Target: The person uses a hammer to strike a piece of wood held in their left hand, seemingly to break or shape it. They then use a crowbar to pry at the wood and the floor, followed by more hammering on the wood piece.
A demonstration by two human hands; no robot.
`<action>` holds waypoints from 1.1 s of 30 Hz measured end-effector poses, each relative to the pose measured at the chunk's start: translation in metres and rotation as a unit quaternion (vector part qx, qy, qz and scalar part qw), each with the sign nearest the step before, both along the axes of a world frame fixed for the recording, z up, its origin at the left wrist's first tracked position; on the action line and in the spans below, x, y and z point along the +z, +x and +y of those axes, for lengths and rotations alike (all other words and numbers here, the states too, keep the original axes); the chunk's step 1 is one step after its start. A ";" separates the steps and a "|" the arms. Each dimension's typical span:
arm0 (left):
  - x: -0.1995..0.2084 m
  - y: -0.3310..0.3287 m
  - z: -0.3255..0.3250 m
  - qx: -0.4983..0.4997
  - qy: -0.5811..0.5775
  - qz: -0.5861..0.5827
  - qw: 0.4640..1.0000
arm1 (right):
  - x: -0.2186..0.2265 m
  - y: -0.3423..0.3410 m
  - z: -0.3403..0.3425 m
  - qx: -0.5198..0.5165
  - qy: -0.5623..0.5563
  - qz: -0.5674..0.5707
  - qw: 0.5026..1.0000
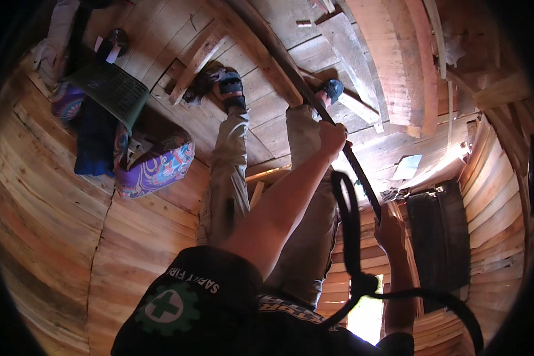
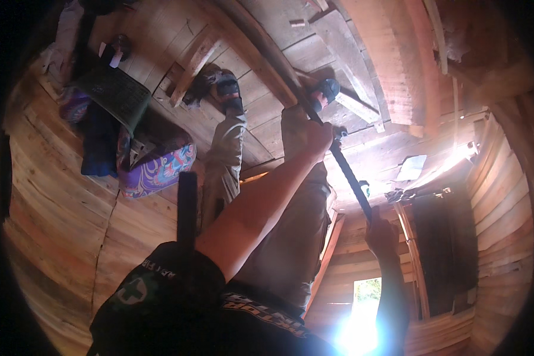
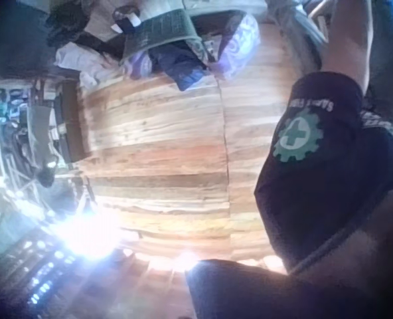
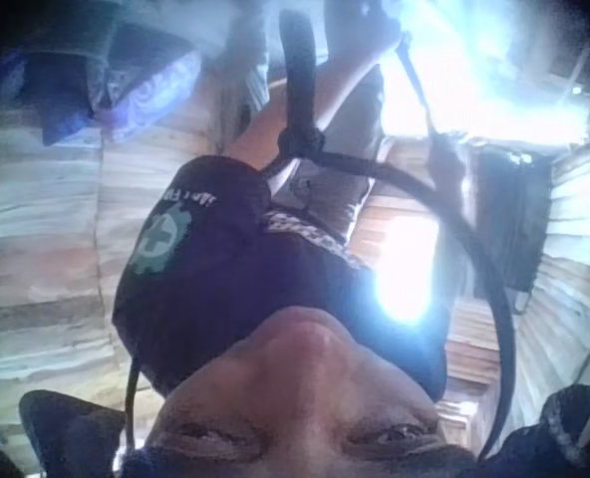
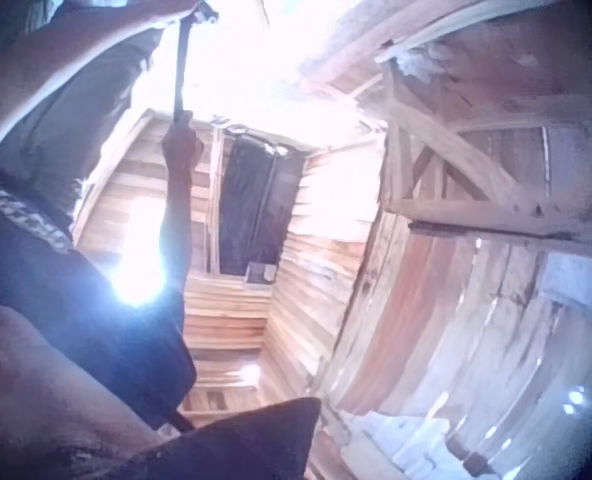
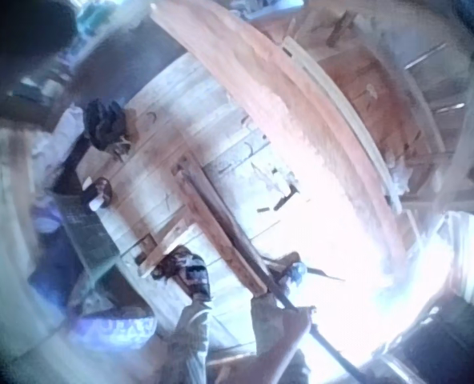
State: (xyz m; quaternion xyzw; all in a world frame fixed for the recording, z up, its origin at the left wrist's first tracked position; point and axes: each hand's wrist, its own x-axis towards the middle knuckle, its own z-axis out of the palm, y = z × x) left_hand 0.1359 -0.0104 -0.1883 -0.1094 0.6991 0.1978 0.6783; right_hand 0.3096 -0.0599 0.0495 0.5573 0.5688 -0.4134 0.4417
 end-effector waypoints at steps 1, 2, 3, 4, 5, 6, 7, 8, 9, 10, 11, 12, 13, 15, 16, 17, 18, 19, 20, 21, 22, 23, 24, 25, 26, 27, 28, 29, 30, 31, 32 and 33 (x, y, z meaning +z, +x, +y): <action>-0.006 0.003 -0.007 -0.009 0.002 -0.014 1.000 | -0.006 0.003 -0.012 0.001 0.013 -0.008 1.000; -0.018 0.012 -0.025 -0.027 0.003 0.005 1.000 | -0.011 0.007 -0.024 0.002 0.026 -0.016 1.000; -0.023 0.016 -0.026 -0.041 0.003 0.037 0.998 | -0.027 0.019 -0.031 -0.009 0.005 -0.016 1.000; -0.028 0.019 -0.028 -0.055 0.002 0.070 0.996 | -0.045 0.032 -0.036 -0.021 -0.016 -0.016 1.000; -0.034 0.026 -0.028 -0.073 0.005 0.090 0.993 | -0.058 0.043 -0.040 -0.035 -0.035 -0.028 0.998; -0.040 0.032 -0.028 -0.107 -0.006 0.117 0.987 | -0.070 0.054 -0.044 -0.075 -0.039 -0.009 0.996; -0.042 0.042 -0.028 -0.148 -0.016 0.133 0.980 | -0.079 0.068 -0.060 -0.087 -0.012 -0.012 0.996; -0.043 0.053 -0.027 -0.147 -0.027 0.126 0.981 | -0.090 0.082 -0.078 -0.099 0.014 -0.015 0.995; -0.050 0.055 -0.029 -0.130 -0.044 0.141 0.980 | -0.103 0.079 -0.071 -0.095 0.039 0.003 0.995; -0.084 0.056 -0.050 -0.182 0.003 0.157 0.971 | -0.120 0.083 -0.055 -0.095 -0.036 -0.038 0.994; -0.116 0.060 -0.073 -0.229 0.050 0.171 0.957 | -0.139 0.097 -0.065 -0.082 -0.016 -0.030 0.996; -0.152 0.060 -0.092 -0.259 0.094 0.202 0.940 | -0.160 0.102 -0.059 -0.063 0.028 -0.004 0.998; -0.137 0.056 -0.078 -0.248 0.033 0.101 0.963 | -0.164 0.107 -0.087 -0.092 0.062 -0.010 0.994; -0.120 0.016 -0.051 -0.134 -0.033 -0.084 0.987 | -0.195 0.111 -0.102 -0.155 0.025 -0.035 0.987; -0.122 0.002 -0.040 -0.161 -0.037 -0.058 0.985 | -0.210 0.112 -0.103 -0.173 0.022 -0.033 0.984; -0.123 -0.013 -0.030 -0.189 -0.042 -0.032 0.981 | -0.224 0.114 -0.104 -0.194 0.017 -0.033 0.980; -0.098 -0.029 -0.005 -0.279 0.019 -0.021 0.960 | -0.235 0.118 -0.120 -0.213 0.022 -0.039 0.976; -0.093 -0.052 -0.003 -0.317 0.091 0.045 0.943 | -0.249 0.130 -0.139 -0.219 0.078 -0.043 0.972; -0.100 -0.077 -0.002 -0.347 0.163 0.125 0.915 | -0.261 0.135 -0.129 -0.212 0.072 -0.026 0.974; -0.107 -0.100 0.006 -0.374 0.238 0.198 0.874 | -0.271 0.138 -0.118 -0.206 0.070 -0.014 0.976; -0.107 -0.119 0.015 -0.338 0.258 0.265 0.866 | -0.281 0.155 -0.127 -0.194 0.076 -0.021 0.978; -0.109 -0.135 0.020 -0.295 0.272 0.330 0.854 | -0.289 0.169 -0.135 -0.178 0.079 -0.028 0.981; -0.120 -0.152 0.014 -0.284 0.214 0.363 0.861 | -0.294 0.169 -0.126 -0.171 0.070 -0.029 0.982; -0.131 -0.164 0.002 -0.270 0.149 0.390 0.868 | -0.293 0.173 -0.117 -0.160 0.055 -0.035 0.985; -0.133 -0.162 -0.001 -0.202 0.097 0.325 0.919 | -0.287 0.173 -0.112 -0.154 0.060 -0.020 0.986; -0.134 -0.162 -0.003 -0.187 0.075 0.259 0.945 | -0.280 0.169 -0.110 -0.150 0.062 0.023 0.986; -0.141 -0.155 -0.011 -0.135 0.074 0.209 0.966 | -0.267 0.164 -0.110 -0.171 0.058 0.012 0.984; -0.152 -0.151 -0.015 -0.079 0.080 0.163 0.980 | -0.261 0.155 -0.099 -0.189 0.062 0.006 0.980; -0.160 -0.145 -0.018 -0.055 0.099 0.195 0.974 | -0.249 0.144 -0.090 -0.166 0.077 0.013 0.983; -0.163 -0.143 -0.018 -0.071 0.085 0.195 0.974 | -0.234 0.137 -0.090 -0.160 0.115 0.037 0.980; -0.163 -0.143 -0.016 -0.089 0.069 0.198 0.974 | -0.221 0.135 -0.101 -0.131 0.107 0.009 0.986; -0.164 -0.144 -0.012 -0.106 0.055 0.201 0.972 | -0.206 0.133 -0.111 -0.101 0.100 -0.019 0.990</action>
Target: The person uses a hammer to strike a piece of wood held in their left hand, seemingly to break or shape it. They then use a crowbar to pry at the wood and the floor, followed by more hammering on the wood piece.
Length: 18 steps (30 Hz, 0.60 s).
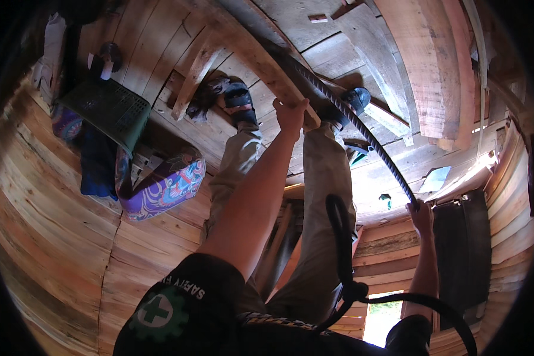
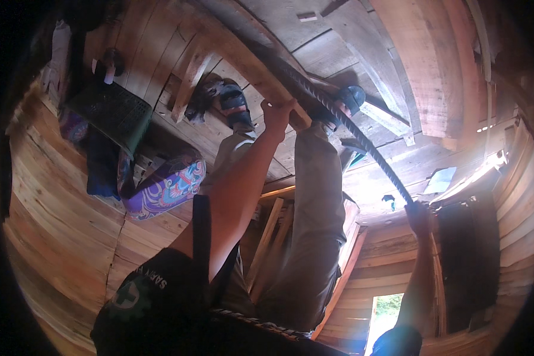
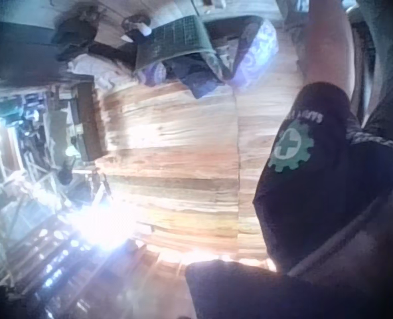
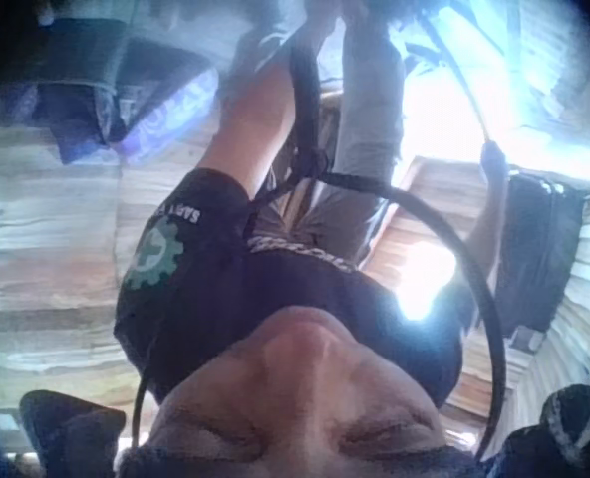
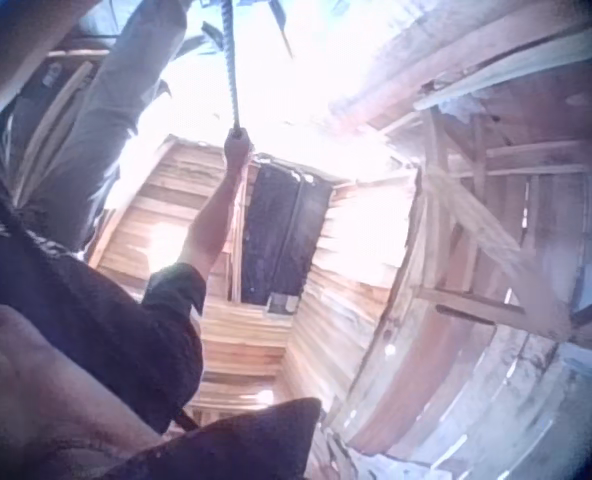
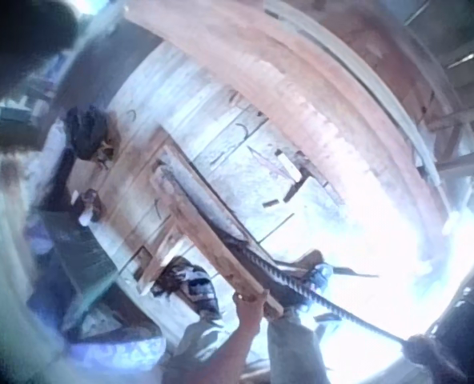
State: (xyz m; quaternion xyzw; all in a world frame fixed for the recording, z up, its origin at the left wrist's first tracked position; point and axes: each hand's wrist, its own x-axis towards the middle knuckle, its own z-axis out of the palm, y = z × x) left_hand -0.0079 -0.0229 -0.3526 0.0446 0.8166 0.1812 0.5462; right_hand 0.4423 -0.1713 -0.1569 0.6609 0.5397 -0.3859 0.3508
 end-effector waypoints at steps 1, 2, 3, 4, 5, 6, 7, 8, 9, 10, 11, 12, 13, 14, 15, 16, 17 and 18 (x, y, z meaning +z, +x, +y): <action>-0.010 -0.007 -0.002 -0.001 0.015 0.015 1.000 | 0.013 -0.008 0.002 -0.021 -0.021 0.006 1.000; -0.017 -0.013 0.000 -0.036 0.018 0.014 0.999 | 0.028 -0.018 0.000 -0.048 -0.040 0.006 0.998; -0.021 -0.019 0.007 -0.071 0.025 0.012 0.997 | 0.045 -0.024 -0.014 -0.096 -0.029 0.019 0.995; -0.025 -0.024 0.014 -0.105 0.032 0.011 0.994 | 0.060 -0.029 -0.028 -0.142 -0.019 0.031 0.989; -0.032 -0.027 0.017 -0.116 0.030 -0.006 0.993 | 0.081 -0.049 -0.025 -0.155 -0.047 0.002 0.987; -0.038 -0.036 0.017 -0.122 0.026 -0.012 0.992 | 0.096 -0.078 -0.005 -0.164 -0.078 -0.017 0.983; -0.037 -0.037 0.017 -0.133 0.016 -0.031 0.991 | 0.115 -0.101 0.008 -0.171 -0.093 -0.026 0.981; -0.038 -0.035 0.019 -0.139 0.031 -0.025 0.990 | 0.128 -0.119 0.018 -0.179 -0.107 -0.035 0.977; -0.027 -0.030 0.018 -0.149 0.033 -0.024 0.988 | 0.145 -0.133 0.021 -0.217 -0.127 -0.053 0.966; -0.018 -0.038 0.012 -0.153 0.037 -0.009 0.988 | 0.152 -0.145 0.028 -0.247 -0.145 -0.059 0.956; -0.026 -0.045 -0.003 -0.134 0.091 -0.032 0.986 | 0.161 -0.155 0.034 -0.276 -0.163 -0.066 0.945; -0.022 -0.043 0.000 -0.160 0.072 -0.022 0.984 | 0.170 -0.165 0.037 -0.235 -0.150 -0.068 0.958; -0.015 -0.041 0.008 -0.185 0.055 -0.012 0.981 | 0.178 -0.173 0.042 -0.192 -0.134 -0.069 0.970; -0.012 -0.040 0.008 -0.207 0.034 -0.002 0.978 | 0.189 -0.184 0.052 -0.147 -0.122 -0.072 0.979; -0.018 -0.043 0.011 -0.182 0.003 -0.028 0.983 | 0.196 -0.192 0.067 -0.133 -0.119 -0.058 0.982; -0.023 -0.046 0.009 -0.169 0.016 -0.034 0.985 | 0.205 -0.201 0.084 -0.139 -0.115 -0.068 0.981; -0.028 -0.049 0.008 -0.160 0.029 -0.043 0.986 | 0.213 -0.209 0.098 -0.148 -0.111 -0.080 0.980; -0.030 -0.052 0.004 -0.151 0.042 -0.051 0.986 | 0.217 -0.214 0.104 -0.156 -0.106 -0.091 0.978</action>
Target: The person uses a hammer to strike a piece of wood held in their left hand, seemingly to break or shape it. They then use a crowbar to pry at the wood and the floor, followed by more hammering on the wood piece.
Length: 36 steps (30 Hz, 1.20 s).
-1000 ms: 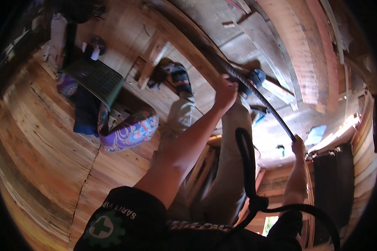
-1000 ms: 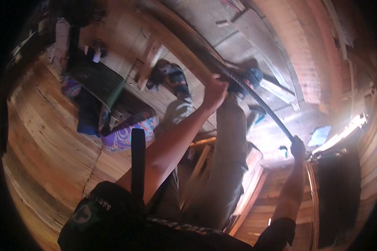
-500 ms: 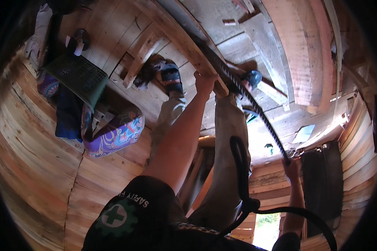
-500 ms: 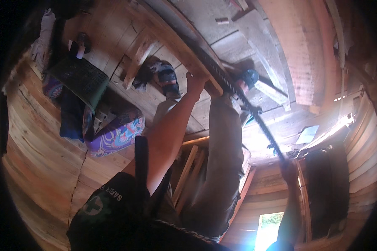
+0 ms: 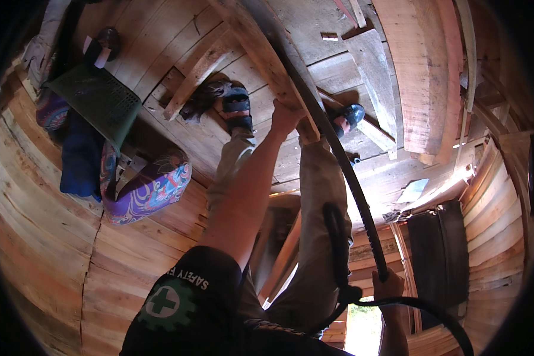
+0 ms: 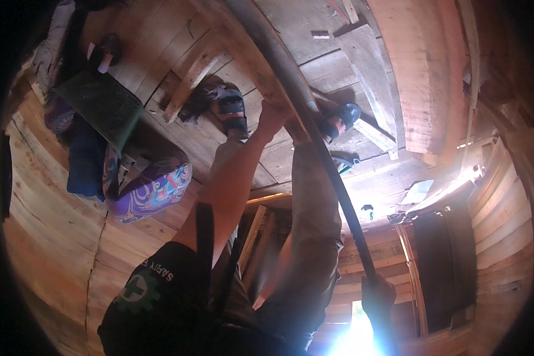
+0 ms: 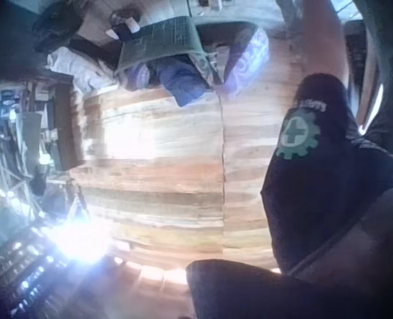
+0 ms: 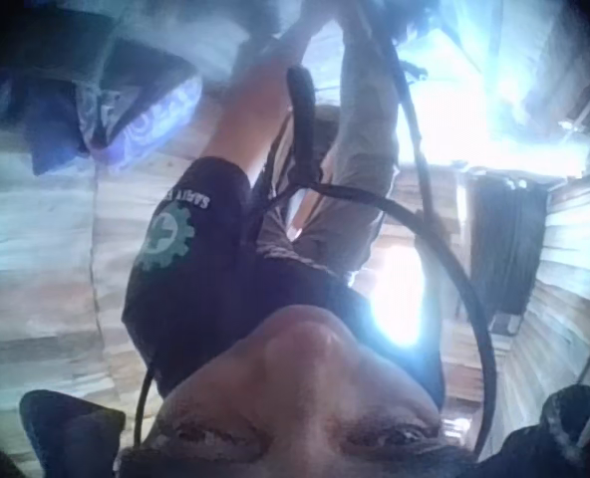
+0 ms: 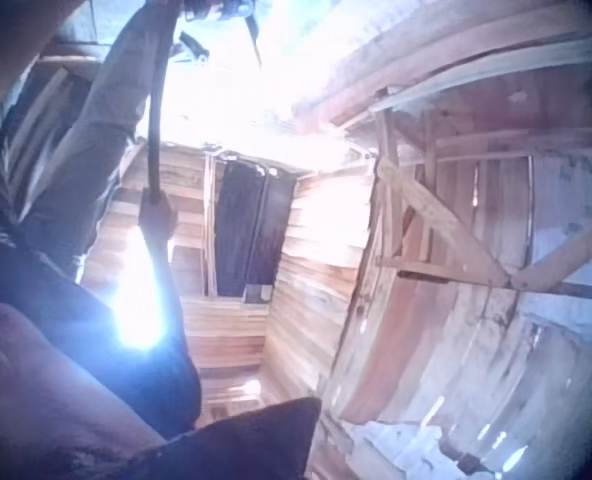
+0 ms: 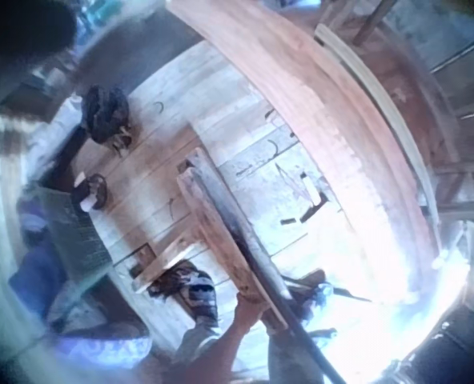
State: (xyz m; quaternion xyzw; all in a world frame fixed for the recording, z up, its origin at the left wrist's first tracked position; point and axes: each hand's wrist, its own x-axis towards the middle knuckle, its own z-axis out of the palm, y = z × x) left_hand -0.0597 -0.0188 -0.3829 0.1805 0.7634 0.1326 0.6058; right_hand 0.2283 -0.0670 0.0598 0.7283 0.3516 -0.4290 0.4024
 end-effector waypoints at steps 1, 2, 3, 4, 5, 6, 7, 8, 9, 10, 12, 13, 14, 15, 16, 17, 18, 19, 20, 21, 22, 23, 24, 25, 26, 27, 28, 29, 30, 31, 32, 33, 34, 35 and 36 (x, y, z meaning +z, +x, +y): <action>0.004 0.000 0.004 0.001 -0.010 -0.002 1.000 | 0.002 -0.003 0.001 -0.014 0.027 0.010 0.999; 0.008 0.001 0.006 0.002 -0.010 -0.003 1.000 | 0.001 -0.006 0.003 0.007 0.023 0.001 1.000; 0.011 0.004 0.008 0.002 -0.010 -0.004 1.000 | -0.002 -0.008 0.006 0.028 0.020 -0.008 0.999; 0.012 0.001 0.011 0.003 -0.009 -0.001 1.000 | -0.008 -0.011 0.010 0.048 0.018 -0.012 0.999; 0.017 0.000 0.015 -0.014 -0.013 0.002 1.000 | -0.014 -0.012 0.012 0.061 0.034 -0.005 0.998; 0.017 -0.001 0.014 -0.023 -0.011 0.008 1.000 | -0.017 -0.011 0.010 0.065 0.035 -0.012 0.997; 0.017 -0.001 0.014 -0.032 -0.008 0.014 0.999 | -0.020 -0.009 0.006 0.067 0.035 -0.018 0.997; 0.015 -0.002 0.011 -0.041 -0.006 0.022 0.999 | -0.025 -0.007 0.001 0.070 0.035 -0.022 0.997; 0.007 -0.004 0.011 -0.050 0.010 0.016 0.999 | -0.033 -0.004 -0.004 0.077 0.052 -0.015 0.996; -0.004 -0.006 0.005 -0.061 0.020 0.010 0.998 | -0.039 -0.001 -0.012 0.082 0.064 -0.008 0.995; -0.008 -0.005 -0.001 -0.048 0.023 -0.005 0.999 | -0.056 0.007 -0.018 0.074 0.053 -0.008 0.996; -0.009 -0.004 0.002 -0.026 0.017 -0.012 0.999 | -0.073 0.011 -0.015 0.060 0.033 -0.014 0.998; -0.009 -0.004 0.003 -0.002 0.010 -0.018 1.000 | -0.083 0.017 -0.016 0.048 0.012 -0.019 0.999; -0.009 0.000 0.003 -0.012 0.045 -0.003 0.999 | -0.090 0.027 -0.024 0.061 0.044 -0.018 0.997; -0.015 0.003 0.001 -0.022 0.084 0.014 0.996 | -0.101 0.037 -0.035 0.074 0.080 -0.014 0.994; -0.016 0.006 -0.008 -0.034 0.116 0.031 0.992 | -0.108 0.045 -0.046 0.084 0.109 -0.010 0.990; -0.018 0.005 -0.015 -0.046 0.147 0.048 0.987 | -0.122 0.051 -0.055 0.084 0.109 -0.002 0.990; -0.002 0.010 -0.003 0.023 0.008 -0.026 0.999 | -0.131 0.058 -0.067 0.079 0.097 -0.002 0.992; -0.002 0.009 0.000 0.044 0.009 -0.043 0.998 | -0.144 0.063 -0.071 0.080 0.102 0.002 0.992; 0.000 0.008 0.001 0.064 0.009 -0.060 0.996 | -0.152 0.064 -0.078 0.073 0.111 0.005 0.991; 0.006 0.012 -0.003 0.087 0.017 -0.042 0.995 | -0.160 0.068 -0.083 0.072 0.119 0.007 0.990; 0.020 0.020 0.007 0.101 0.026 -0.028 0.994 | -0.171 0.070 -0.091 0.064 0.125 0.009 0.990; 0.022 0.019 0.009 0.110 0.033 -0.023 0.993 | -0.181 0.072 -0.097 0.064 0.132 0.019 0.989; 0.024 0.019 0.006 0.115 0.032 -0.019 0.993 | -0.193 0.080 -0.110 0.100 0.142 0.025 0.985; 0.027 0.020 0.003 0.122 0.032 -0.017 0.992 | -0.210 0.095 -0.126 0.097 0.121 0.042 0.987; 0.034 0.022 0.004 0.135 0.038 -0.018 0.990 | -0.223 0.101 -0.129 0.089 0.131 0.054 0.986; 0.039 0.022 0.008 0.138 0.038 -0.023 0.989 | -0.238 0.104 -0.127 0.082 0.145 0.064 0.984; 0.044 0.022 0.008 0.143 0.036 -0.029 0.989 | -0.252 0.110 -0.126 0.068 0.121 0.051 0.989; 0.045 0.022 0.011 0.147 0.035 -0.035 0.988 | -0.267 0.119 -0.123 0.054 0.096 0.038 0.993; 0.048 0.022 0.012 0.143 0.033 -0.049 0.988 | -0.281 0.134 -0.132 0.077 0.146 0.073 0.984; 0.049 0.022 0.008 0.139 0.023 -0.053 0.989 | -0.296 0.150 -0.135 0.045 0.131 0.104 0.985; 0.047 0.016 0.004 0.138 0.022 -0.047 0.989 | -0.306 0.141 -0.111 -0.009 0.144 0.119 0.982; 0.043 0.014 0.005 0.137 0.021 -0.051 0.989 | -0.313 0.141 -0.097 -0.093 0.093 0.112 0.985; 0.042 0.014 0.004 0.139 0.039 -0.111 0.983 | -0.318 0.149 -0.101 -0.043 0.110 0.116 0.986; 0.038 0.016 0.006 0.132 0.036 -0.096 0.986 | -0.322 0.156 -0.105 0.007 0.125 0.118 0.985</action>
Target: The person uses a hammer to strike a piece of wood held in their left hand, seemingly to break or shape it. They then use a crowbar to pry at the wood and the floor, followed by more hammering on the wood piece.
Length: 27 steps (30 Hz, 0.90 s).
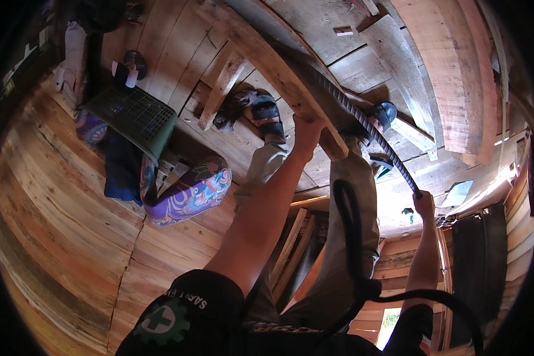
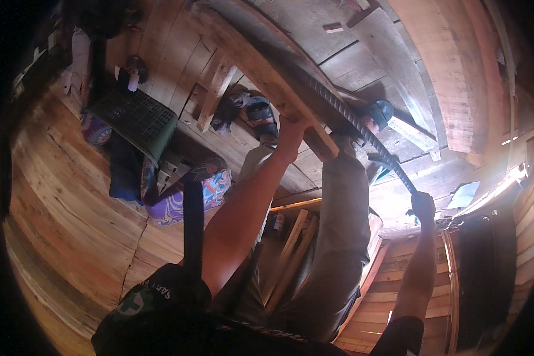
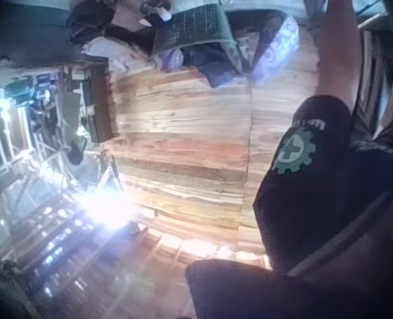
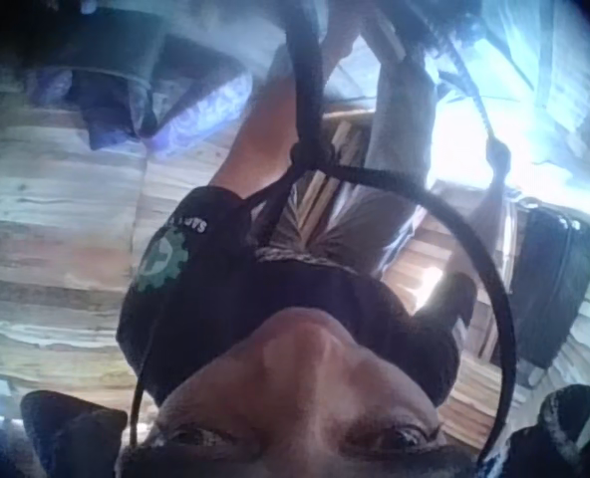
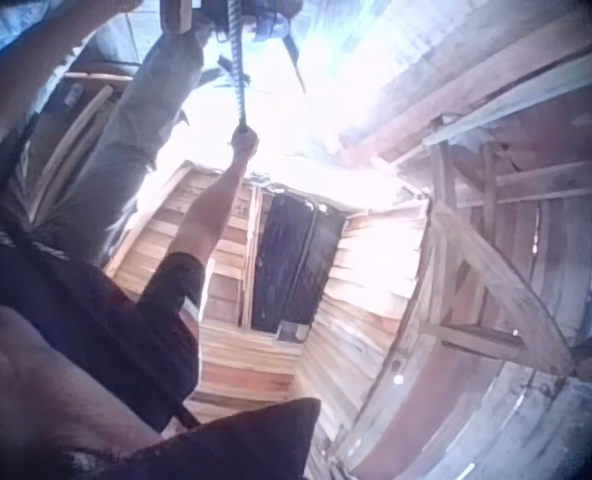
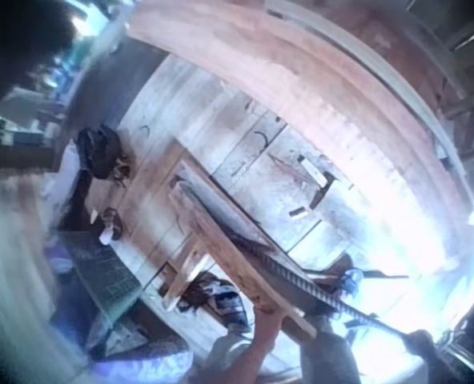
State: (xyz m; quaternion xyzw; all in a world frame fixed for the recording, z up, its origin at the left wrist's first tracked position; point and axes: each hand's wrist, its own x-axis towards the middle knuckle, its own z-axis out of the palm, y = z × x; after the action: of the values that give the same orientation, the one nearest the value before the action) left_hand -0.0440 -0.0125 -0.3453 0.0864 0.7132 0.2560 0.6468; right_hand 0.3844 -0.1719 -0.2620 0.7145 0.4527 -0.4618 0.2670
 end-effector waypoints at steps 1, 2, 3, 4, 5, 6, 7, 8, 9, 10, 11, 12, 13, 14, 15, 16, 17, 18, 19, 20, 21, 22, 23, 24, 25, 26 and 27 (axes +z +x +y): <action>-0.001 0.000 -0.003 -0.001 -0.010 0.022 1.000 | 0.005 -0.001 0.007 -0.044 -0.039 0.013 0.998; -0.002 -0.001 -0.006 -0.002 -0.020 0.043 0.999 | 0.007 -0.001 0.003 -0.033 -0.019 0.052 0.998; -0.003 -0.006 -0.009 -0.008 -0.029 0.035 0.999 | 0.014 -0.005 -0.002 -0.022 0.001 0.089 0.996; -0.006 -0.007 -0.007 -0.011 -0.034 0.019 0.999 | 0.022 -0.001 -0.010 -0.009 0.023 0.119 0.993; -0.007 -0.005 -0.004 -0.014 -0.038 -0.001 0.999 | 0.035 0.005 -0.030 -0.036 0.059 0.120 0.990; -0.008 -0.004 -0.003 -0.012 -0.042 0.022 0.999 | 0.048 -0.007 -0.036 -0.079 0.043 0.075 0.993; -0.008 -0.004 -0.004 -0.010 -0.050 0.046 0.998 | 0.067 -0.021 -0.032 -0.046 0.004 0.028 0.999; -0.006 -0.003 -0.007 -0.006 -0.060 0.070 0.996 | 0.091 -0.035 -0.030 -0.048 -0.007 0.003 0.999; -0.013 -0.006 -0.012 -0.021 -0.026 0.061 0.998 | 0.120 -0.050 -0.023 -0.009 0.014 -0.028 0.999; -0.020 -0.010 -0.018 -0.036 0.009 0.058 0.998 | 0.149 -0.075 0.005 -0.013 -0.070 -0.061 0.996; -0.013 0.001 -0.012 -0.033 0.003 0.123 0.992 | 0.184 -0.111 0.035 -0.066 -0.080 -0.077 0.992; -0.005 0.005 -0.005 -0.033 -0.019 0.120 0.992 | 0.212 -0.130 0.052 -0.062 -0.076 -0.083 0.992; 0.008 0.007 0.005 -0.040 -0.050 0.126 0.990 | 0.234 -0.141 0.060 -0.061 -0.069 -0.091 0.992; 0.015 0.010 0.012 -0.044 -0.075 0.128 0.988 | 0.253 -0.149 0.067 -0.036 -0.070 -0.100 0.992; 0.017 0.008 0.013 -0.040 -0.074 0.119 0.989 | 0.271 -0.155 0.072 -0.012 -0.071 -0.110 0.991; 0.018 -0.001 0.012 -0.027 -0.074 0.121 0.990 | 0.278 -0.155 0.084 0.020 -0.070 -0.109 0.991; 0.020 -0.002 0.011 -0.022 -0.075 0.110 0.991 | 0.288 -0.161 0.094 0.032 -0.048 -0.119 0.991; 0.022 0.001 0.011 -0.028 -0.074 0.105 0.991 | 0.296 -0.165 0.103 0.043 -0.026 -0.128 0.990; 0.026 0.000 0.013 -0.036 -0.075 0.104 0.991 | 0.304 -0.170 0.113 0.054 -0.005 -0.133 0.990; 0.027 -0.004 0.013 -0.044 -0.074 0.111 0.990 | 0.305 -0.174 0.124 0.056 -0.011 -0.147 0.988; 0.028 -0.009 0.013 -0.044 -0.066 0.124 0.989 | 0.305 -0.178 0.137 0.058 -0.017 -0.160 0.985; 0.027 -0.007 0.013 -0.043 -0.062 0.125 0.989 | 0.310 -0.185 0.154 0.061 -0.026 -0.186 0.980; 0.025 -0.005 0.013 -0.043 -0.058 0.125 0.989 | 0.313 -0.194 0.172 0.045 -0.025 -0.157 0.986; 0.026 -0.006 0.015 -0.032 -0.068 0.114 0.991 | 0.304 -0.194 0.177 0.037 -0.032 -0.150 0.988; 0.026 -0.011 0.017 -0.022 -0.078 0.104 0.991 | 0.292 -0.191 0.178 0.027 -0.039 -0.141 0.989; 0.028 -0.012 0.019 -0.012 -0.088 0.095 0.992 | 0.284 -0.186 0.174 0.017 -0.045 -0.132 0.990; 0.025 -0.014 0.019 -0.032 -0.104 0.106 0.988 | 0.270 -0.181 0.165 0.038 -0.025 -0.138 0.989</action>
State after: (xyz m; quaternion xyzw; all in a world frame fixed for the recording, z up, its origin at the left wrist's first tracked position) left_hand -0.0584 0.0064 -0.3206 0.0679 0.7973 0.1490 0.5810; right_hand 0.2036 -0.0072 0.0077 0.7464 0.4270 -0.3598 0.3622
